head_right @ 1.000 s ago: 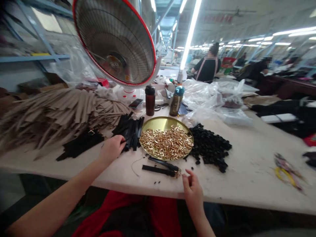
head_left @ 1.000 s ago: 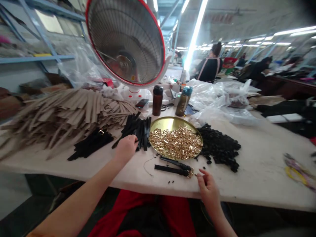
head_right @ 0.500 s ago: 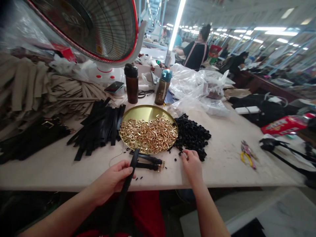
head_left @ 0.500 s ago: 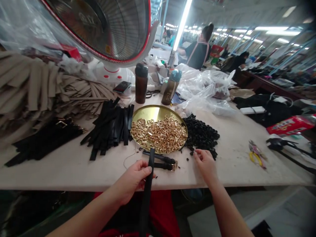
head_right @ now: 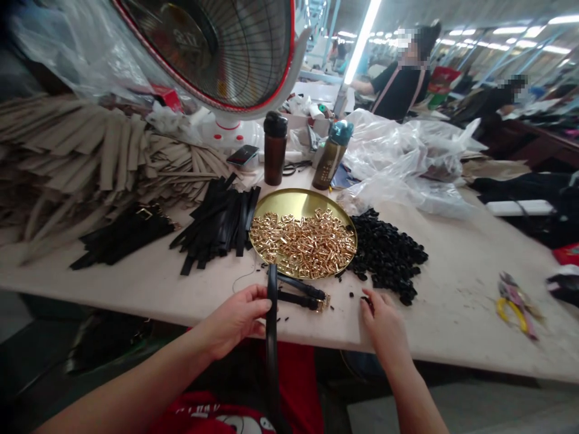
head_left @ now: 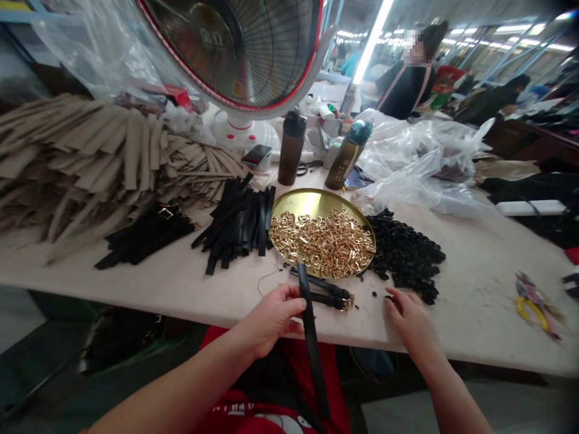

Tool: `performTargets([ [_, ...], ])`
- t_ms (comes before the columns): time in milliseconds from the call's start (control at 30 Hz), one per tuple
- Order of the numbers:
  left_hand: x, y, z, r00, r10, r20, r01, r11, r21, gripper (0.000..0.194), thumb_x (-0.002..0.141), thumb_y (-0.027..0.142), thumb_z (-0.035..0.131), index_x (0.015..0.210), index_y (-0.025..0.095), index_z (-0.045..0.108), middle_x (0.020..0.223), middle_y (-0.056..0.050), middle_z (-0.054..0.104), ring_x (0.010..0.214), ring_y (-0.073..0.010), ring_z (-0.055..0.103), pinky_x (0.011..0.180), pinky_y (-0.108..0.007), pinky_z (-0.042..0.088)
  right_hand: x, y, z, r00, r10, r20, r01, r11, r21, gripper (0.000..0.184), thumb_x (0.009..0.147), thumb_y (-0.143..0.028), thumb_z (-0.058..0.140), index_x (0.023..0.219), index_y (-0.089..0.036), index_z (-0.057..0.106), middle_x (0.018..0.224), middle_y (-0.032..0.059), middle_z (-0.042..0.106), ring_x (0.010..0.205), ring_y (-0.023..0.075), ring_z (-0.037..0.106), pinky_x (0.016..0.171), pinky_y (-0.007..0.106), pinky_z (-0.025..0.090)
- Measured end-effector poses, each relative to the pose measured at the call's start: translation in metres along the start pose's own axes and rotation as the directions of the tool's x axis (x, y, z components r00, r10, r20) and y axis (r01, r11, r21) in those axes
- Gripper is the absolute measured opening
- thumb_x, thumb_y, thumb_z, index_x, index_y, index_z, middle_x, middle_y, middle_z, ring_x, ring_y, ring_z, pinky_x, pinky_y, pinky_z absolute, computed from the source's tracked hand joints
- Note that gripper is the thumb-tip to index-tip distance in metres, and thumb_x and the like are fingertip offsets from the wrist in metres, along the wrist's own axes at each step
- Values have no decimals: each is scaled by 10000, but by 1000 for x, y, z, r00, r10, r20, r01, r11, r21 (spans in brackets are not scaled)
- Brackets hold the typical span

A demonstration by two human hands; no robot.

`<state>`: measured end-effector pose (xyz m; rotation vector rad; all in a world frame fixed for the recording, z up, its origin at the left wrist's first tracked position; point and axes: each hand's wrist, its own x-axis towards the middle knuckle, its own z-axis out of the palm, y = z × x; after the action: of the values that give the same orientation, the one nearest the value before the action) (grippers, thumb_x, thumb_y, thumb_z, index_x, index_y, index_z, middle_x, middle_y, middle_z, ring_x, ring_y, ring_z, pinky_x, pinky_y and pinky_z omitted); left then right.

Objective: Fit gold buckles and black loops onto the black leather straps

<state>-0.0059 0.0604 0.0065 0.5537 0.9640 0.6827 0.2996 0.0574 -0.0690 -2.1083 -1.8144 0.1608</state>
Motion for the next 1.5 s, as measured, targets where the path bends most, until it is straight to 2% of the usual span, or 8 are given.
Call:
performTargets([
  [167,-15,-3,-2,999,38,-13,-38,999,-27,163,661,148,558,805,151,481,731,11,517,610,-80,506,480,-182,415,-13,-11,-12,983,166,84,-184,934,306,342,727,-446,480,923,-181,570,835,83,597,794,253,579,754,395,425],
  [300,-23,-7,-1,999,35,-42,-37,999,-40,143,671,131,554,794,153,484,710,16,514,567,-69,505,474,-176,418,-34,-48,-22,909,278,309,-415,657,629,360,638,-484,622,829,-196,521,672,15,599,666,201,592,681,342,448],
  [600,-32,-6,-9,970,130,-207,-170,967,-187,83,746,78,496,772,150,463,742,6,529,616,-67,542,516,-170,468,-102,-128,-25,846,-31,532,-526,112,843,267,638,-347,701,655,-201,479,876,3,626,629,113,551,606,253,460],
  [800,-37,-19,-20,956,142,-257,-206,948,-242,78,752,76,495,786,145,485,770,-4,555,629,-75,566,565,-197,500,-121,-145,-18,867,179,466,-495,189,848,320,634,-341,712,630,-208,421,623,-44,605,534,93,536,567,218,442],
  [1000,-52,-39,-38,991,52,-127,-71,987,-145,152,724,99,568,872,123,546,826,-54,618,702,-115,611,595,-190,505,-111,-126,-10,799,145,584,-599,102,794,312,651,-363,689,648,-211,416,488,-65,522,444,87,464,468,211,362],
  [1267,-53,-53,-82,968,14,-249,-87,955,-284,146,734,184,565,872,189,519,890,-30,646,789,-138,621,687,-263,501,-104,-121,-11,780,142,609,-622,280,731,365,624,-446,676,633,-212,396,446,-61,516,426,91,442,465,210,317],
  [1400,-55,-38,-97,990,0,-138,33,971,237,188,720,264,591,882,167,591,847,-36,660,742,-139,607,701,-261,471,-99,-119,-14,751,109,652,-650,298,699,366,623,-429,683,638,-212,389,448,-68,513,420,84,448,466,204,318],
  [1500,-57,-30,-87,990,-89,109,-12,715,699,235,713,292,586,913,180,637,881,-32,665,809,-159,592,752,-248,429,-98,-123,-12,731,67,680,-660,324,678,361,624,-422,684,627,-210,392,457,-64,522,422,84,455,474,205,332],
])
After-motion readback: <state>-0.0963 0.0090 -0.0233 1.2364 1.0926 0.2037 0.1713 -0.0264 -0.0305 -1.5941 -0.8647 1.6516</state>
